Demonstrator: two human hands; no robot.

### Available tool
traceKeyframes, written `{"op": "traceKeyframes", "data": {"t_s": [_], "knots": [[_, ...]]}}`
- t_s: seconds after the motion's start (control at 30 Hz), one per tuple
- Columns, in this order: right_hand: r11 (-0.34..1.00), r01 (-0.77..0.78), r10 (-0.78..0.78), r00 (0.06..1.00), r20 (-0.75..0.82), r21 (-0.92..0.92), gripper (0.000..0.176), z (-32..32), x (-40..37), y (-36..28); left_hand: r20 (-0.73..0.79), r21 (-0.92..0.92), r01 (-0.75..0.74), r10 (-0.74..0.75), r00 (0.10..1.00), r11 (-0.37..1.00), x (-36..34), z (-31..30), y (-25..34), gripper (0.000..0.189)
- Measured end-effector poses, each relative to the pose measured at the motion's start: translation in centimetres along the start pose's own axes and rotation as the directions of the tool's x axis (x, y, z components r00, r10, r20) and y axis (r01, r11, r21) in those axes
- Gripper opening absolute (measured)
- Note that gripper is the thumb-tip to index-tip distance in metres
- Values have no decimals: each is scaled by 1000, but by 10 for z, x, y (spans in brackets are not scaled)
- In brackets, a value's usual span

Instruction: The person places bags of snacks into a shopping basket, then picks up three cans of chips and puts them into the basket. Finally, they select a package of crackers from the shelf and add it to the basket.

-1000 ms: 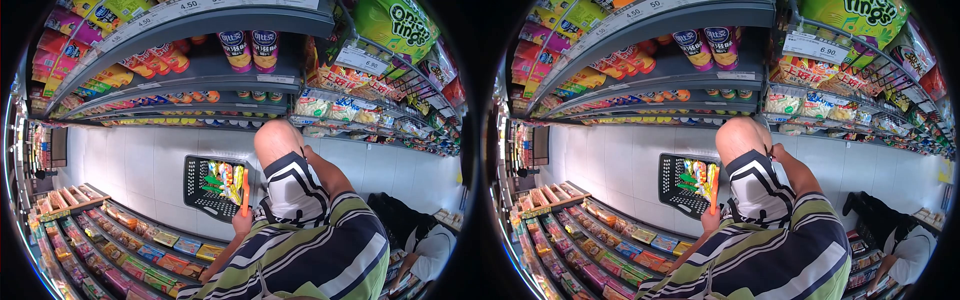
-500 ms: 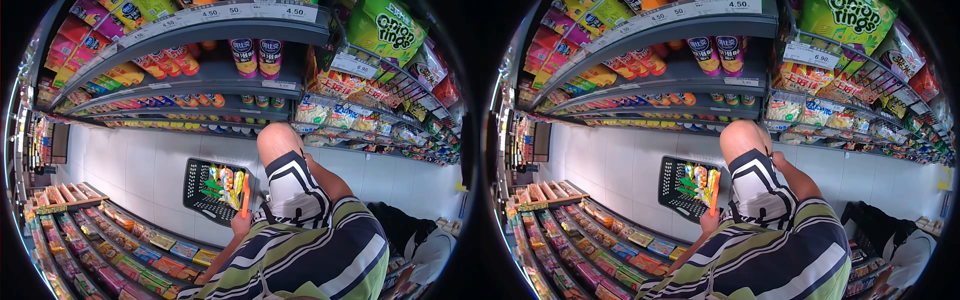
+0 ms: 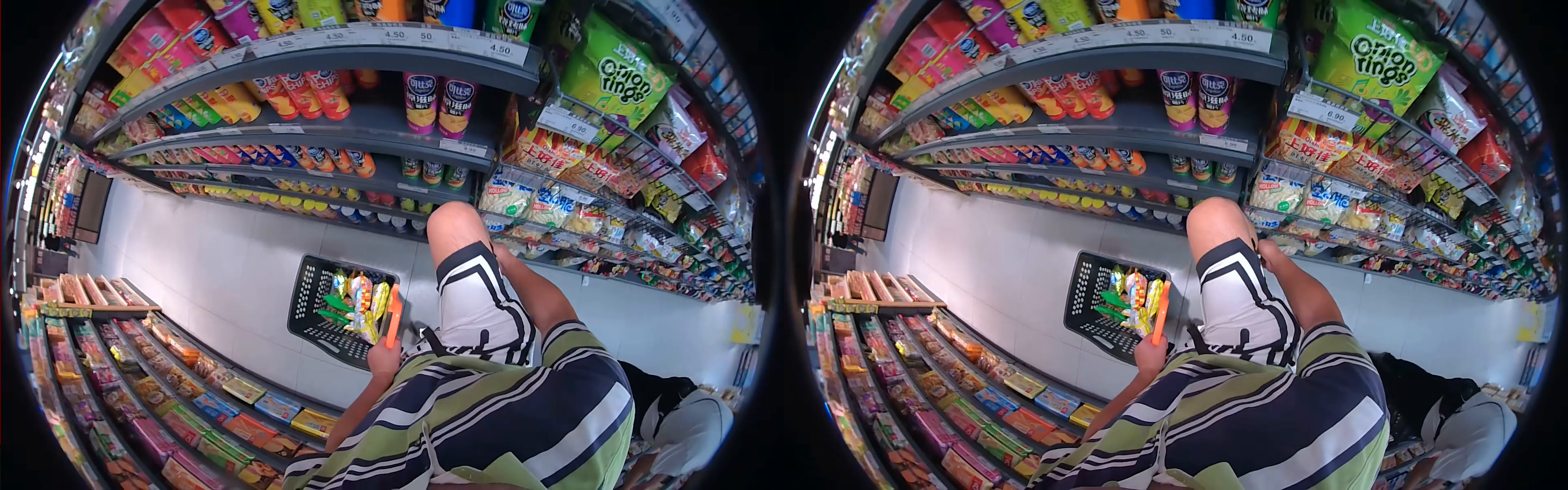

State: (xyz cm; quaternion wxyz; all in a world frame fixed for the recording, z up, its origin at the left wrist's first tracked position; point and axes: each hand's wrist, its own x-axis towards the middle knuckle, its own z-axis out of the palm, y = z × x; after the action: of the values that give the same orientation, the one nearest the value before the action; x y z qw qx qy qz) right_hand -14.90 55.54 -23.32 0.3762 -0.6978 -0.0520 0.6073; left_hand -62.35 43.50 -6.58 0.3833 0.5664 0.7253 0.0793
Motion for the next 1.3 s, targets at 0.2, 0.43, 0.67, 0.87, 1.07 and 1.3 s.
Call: {"op": "traceKeyframes", "data": {"t_s": [0.2,0.43,0.67,0.87,1.07,1.3], "knots": [[990,123,-110,978,176,-66,39,23,-112,-120,-92,42,-40,44,995,998,-4,-1,3,43],[843,478,-432,875,219,-247,67,123,-245,-225,-145,-61,-49,40,989,997,-4,-13,11,45],[282,504,-712,681,174,-816,95,143,-267,-210,-188,-105,-32,12,982,994,10,-6,6,45],[612,464,-636,770,-51,-640,91,99,-240,-216,-260,-132,-33,-2,966,991,13,-4,8,43],[967,243,-248,967,51,80,43,55,-170,-207,-286,-132,-73,32,958,989,18,0,5,41],[915,297,-336,936,-108,-272,54,72,-246,-222,-282,-126,-40,3,960,991,22,3,6,39]]}}
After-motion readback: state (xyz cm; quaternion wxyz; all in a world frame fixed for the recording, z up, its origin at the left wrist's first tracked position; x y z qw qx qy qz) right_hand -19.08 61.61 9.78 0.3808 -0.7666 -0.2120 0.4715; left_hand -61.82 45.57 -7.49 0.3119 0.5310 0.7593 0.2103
